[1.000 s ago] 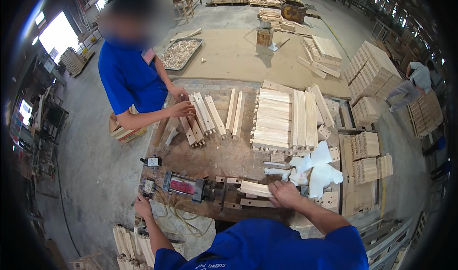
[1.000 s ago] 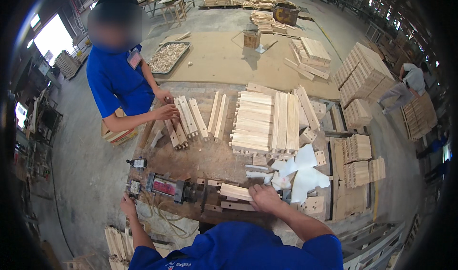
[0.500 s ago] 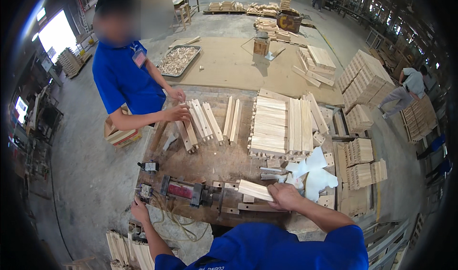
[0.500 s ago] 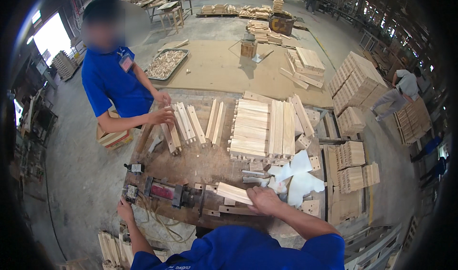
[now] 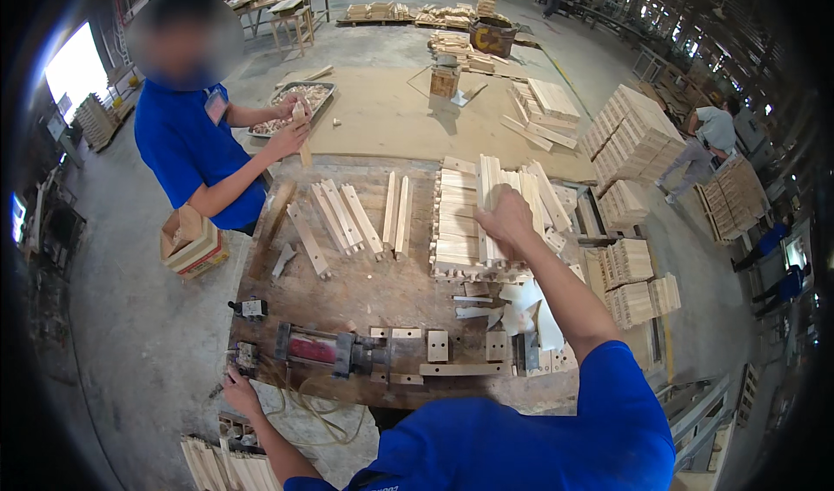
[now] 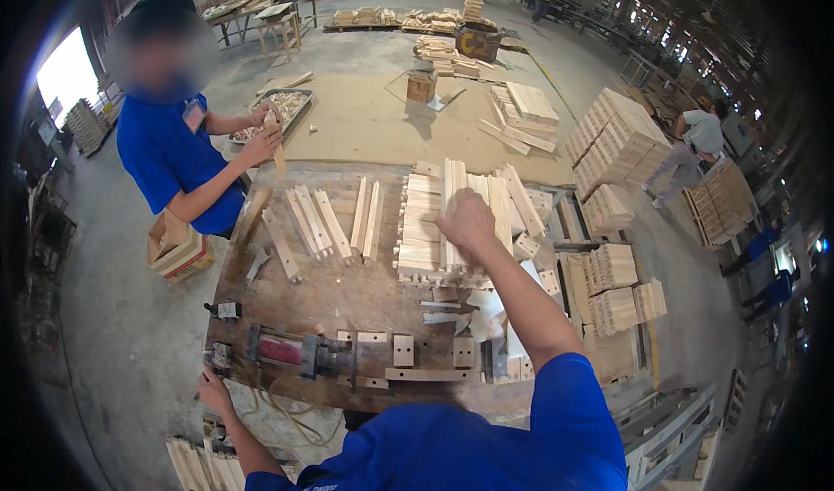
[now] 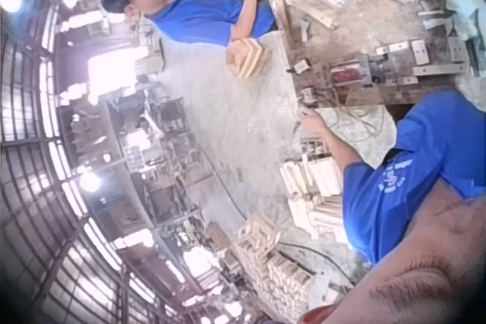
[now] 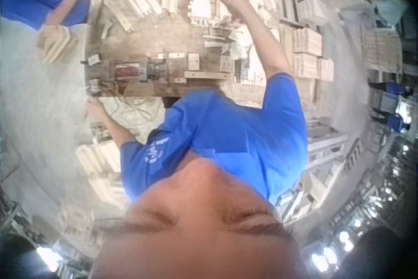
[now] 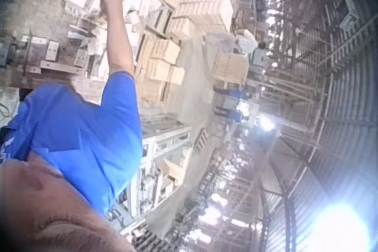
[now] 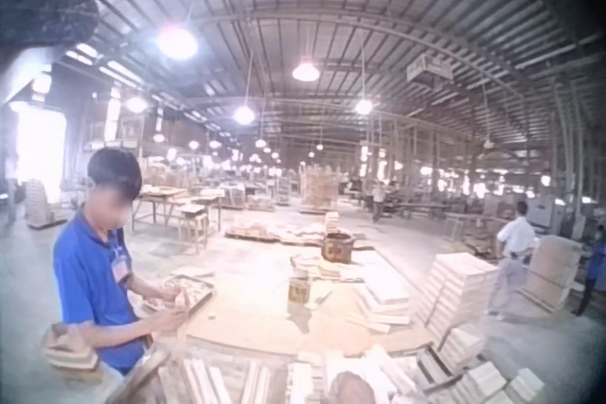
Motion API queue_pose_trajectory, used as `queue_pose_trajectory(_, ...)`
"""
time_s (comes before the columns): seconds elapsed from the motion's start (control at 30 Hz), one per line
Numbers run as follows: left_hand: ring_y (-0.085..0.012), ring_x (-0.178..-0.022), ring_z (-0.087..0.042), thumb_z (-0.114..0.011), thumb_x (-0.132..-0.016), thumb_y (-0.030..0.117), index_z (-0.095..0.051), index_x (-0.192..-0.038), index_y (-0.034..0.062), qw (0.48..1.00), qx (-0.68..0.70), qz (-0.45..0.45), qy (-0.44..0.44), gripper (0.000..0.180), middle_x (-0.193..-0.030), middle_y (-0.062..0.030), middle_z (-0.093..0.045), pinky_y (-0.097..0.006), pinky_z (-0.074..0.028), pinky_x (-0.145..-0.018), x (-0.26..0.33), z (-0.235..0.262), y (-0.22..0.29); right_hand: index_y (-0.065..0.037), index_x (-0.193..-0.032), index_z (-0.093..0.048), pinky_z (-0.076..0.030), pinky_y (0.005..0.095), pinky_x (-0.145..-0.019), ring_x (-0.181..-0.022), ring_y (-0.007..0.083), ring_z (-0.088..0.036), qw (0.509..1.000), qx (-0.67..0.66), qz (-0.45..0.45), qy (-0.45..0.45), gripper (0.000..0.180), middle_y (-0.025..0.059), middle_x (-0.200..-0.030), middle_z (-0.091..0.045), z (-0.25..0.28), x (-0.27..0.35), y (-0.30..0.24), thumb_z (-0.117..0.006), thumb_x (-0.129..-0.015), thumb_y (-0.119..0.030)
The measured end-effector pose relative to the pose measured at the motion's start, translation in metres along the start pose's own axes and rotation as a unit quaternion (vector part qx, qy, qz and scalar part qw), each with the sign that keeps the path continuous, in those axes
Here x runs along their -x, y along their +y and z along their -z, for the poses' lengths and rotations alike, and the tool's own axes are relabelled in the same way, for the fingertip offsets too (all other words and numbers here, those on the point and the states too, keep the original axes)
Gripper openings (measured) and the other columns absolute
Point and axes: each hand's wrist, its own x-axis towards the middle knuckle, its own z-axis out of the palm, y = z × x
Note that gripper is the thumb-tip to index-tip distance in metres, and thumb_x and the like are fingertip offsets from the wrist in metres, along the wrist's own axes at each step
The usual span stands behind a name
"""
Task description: The person assembles small wooden components by inserting dowels into pre-drilled holes and stacking the finished pieces on a workbench. The person repeatedly picks up wooden parts, aligns them, and secures them with dowels in a furniture workshop.
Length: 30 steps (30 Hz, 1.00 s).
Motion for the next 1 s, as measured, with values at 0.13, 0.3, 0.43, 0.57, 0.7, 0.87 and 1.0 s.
queue_pose_trajectory(0.13,-0.0473,-0.079,-0.070,-0.051,-0.108,0.045,-0.072,-0.093,-0.0044,1.000,0.020,0.014,0.003,0.056,-0.084,-0.0256,-0.074,-0.057,-0.050,-0.072,0.001,0.000,-0.007,0.009,-0.128,-0.055,-0.056,0.0518,-0.098,-0.112,0.0450,-0.068,0.999,0.035,-0.021,-0.027,0.070,0.0297,-0.124,-0.063,-0.011,-0.006,-0.007,-0.078,-0.083,-0.039)
queue_pose_trajectory(0.3,-0.0490,-0.081,-0.069,-0.050,-0.109,0.047,-0.072,-0.094,-0.0043,1.000,-0.024,0.009,0.015,0.057,-0.087,-0.0268,-0.074,-0.058,-0.050,-0.072,-0.001,-0.001,-0.011,0.008,-0.130,-0.052,-0.057,0.0506,-0.096,-0.113,0.0430,-0.068,0.997,0.065,-0.007,-0.031,0.072,0.0288,-0.127,-0.060,-0.017,-0.003,-0.011,-0.079,-0.083,-0.039)
queue_pose_trajectory(0.43,-0.0502,-0.088,-0.070,-0.052,-0.107,0.046,-0.074,-0.104,-0.0056,0.997,-0.050,0.062,-0.017,0.056,-0.096,-0.0295,-0.074,-0.058,-0.052,-0.075,-0.002,0.001,-0.003,0.005,-0.130,-0.054,-0.058,0.0509,-0.094,-0.115,0.0416,-0.067,0.995,0.099,-0.016,-0.028,0.066,0.0252,-0.126,-0.058,-0.017,0.003,-0.008,-0.077,-0.086,-0.039)
queue_pose_trajectory(0.57,-0.0479,-0.103,-0.068,-0.061,-0.104,0.039,-0.066,-0.127,-0.0036,0.989,-0.099,0.041,0.104,0.049,-0.117,-0.0284,-0.072,-0.055,-0.054,-0.088,0.003,-0.005,0.021,0.002,-0.128,-0.059,-0.056,0.0520,-0.094,-0.119,0.0407,-0.060,0.992,0.124,-0.003,0.001,0.055,0.0220,-0.129,-0.056,-0.019,0.013,-0.010,-0.075,-0.090,-0.036)
queue_pose_trajectory(0.7,-0.0400,-0.112,-0.066,-0.072,-0.098,0.020,-0.065,-0.129,-0.0009,0.986,0.158,-0.033,0.051,0.038,-0.123,-0.0227,-0.069,-0.048,-0.053,-0.095,0.000,-0.042,0.121,0.000,-0.132,-0.060,-0.054,0.0514,-0.094,-0.119,0.0406,-0.059,0.993,0.066,0.074,0.071,0.052,0.0225,-0.130,-0.056,-0.017,0.028,-0.005,-0.074,-0.093,-0.031)
queue_pose_trajectory(0.87,-0.0377,-0.120,-0.065,-0.076,-0.093,0.031,-0.052,-0.148,0.0033,0.902,0.202,-0.200,-0.325,0.066,-0.130,-0.0202,-0.065,-0.049,-0.052,-0.100,0.031,-0.112,0.323,0.002,-0.131,-0.062,-0.055,0.0467,-0.088,-0.106,0.0395,-0.064,0.966,-0.118,0.202,0.111,0.049,0.0229,-0.118,-0.062,-0.001,0.084,-0.017,-0.075,-0.092,-0.024)
queue_pose_trajectory(1.0,-0.0452,-0.129,-0.058,-0.079,-0.091,0.036,-0.029,-0.162,-0.0012,0.910,0.057,-0.275,-0.305,0.094,-0.134,-0.0316,-0.060,-0.049,-0.051,-0.107,0.052,-0.195,0.402,0.001,-0.128,-0.066,-0.057,0.0442,-0.085,-0.097,0.0384,-0.069,0.941,-0.267,0.204,-0.028,0.041,0.0232,-0.109,-0.068,0.018,0.137,-0.026,-0.075,-0.093,-0.020)
